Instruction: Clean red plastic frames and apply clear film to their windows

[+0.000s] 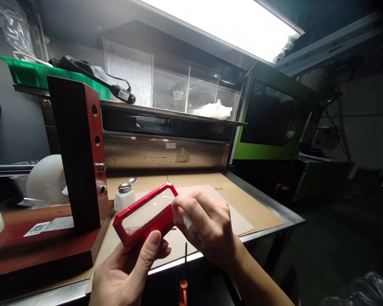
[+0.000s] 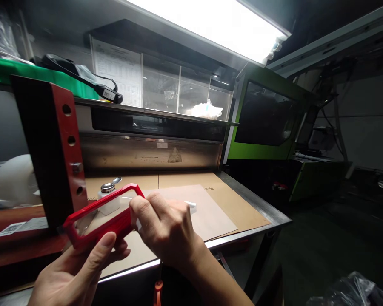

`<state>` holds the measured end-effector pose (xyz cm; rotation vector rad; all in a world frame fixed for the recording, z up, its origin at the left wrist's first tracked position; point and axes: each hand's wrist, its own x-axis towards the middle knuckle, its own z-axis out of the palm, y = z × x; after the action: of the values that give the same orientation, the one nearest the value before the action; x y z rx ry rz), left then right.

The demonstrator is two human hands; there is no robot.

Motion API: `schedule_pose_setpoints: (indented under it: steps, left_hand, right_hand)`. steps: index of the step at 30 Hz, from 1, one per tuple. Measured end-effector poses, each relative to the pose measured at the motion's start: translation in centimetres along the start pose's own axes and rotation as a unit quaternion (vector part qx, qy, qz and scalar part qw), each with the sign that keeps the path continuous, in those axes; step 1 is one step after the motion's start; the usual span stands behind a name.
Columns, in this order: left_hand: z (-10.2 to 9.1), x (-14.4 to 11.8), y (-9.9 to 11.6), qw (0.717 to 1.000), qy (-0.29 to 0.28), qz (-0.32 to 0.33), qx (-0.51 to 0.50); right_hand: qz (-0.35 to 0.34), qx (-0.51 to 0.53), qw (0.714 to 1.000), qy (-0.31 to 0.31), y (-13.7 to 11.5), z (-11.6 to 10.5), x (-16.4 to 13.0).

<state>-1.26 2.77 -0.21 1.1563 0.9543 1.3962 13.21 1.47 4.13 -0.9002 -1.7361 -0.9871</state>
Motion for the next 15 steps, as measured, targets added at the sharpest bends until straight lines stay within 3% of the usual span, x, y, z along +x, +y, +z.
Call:
schedule_pose_setpoints:
  steps: [15]
  left_hand:
    - [0.4,0.5,0.1,0.988,-0.049,-0.048,-0.135]
  right_hand:
    - [0.014,0.052,0.998,-0.021,-2.5,0.8,-1.6]
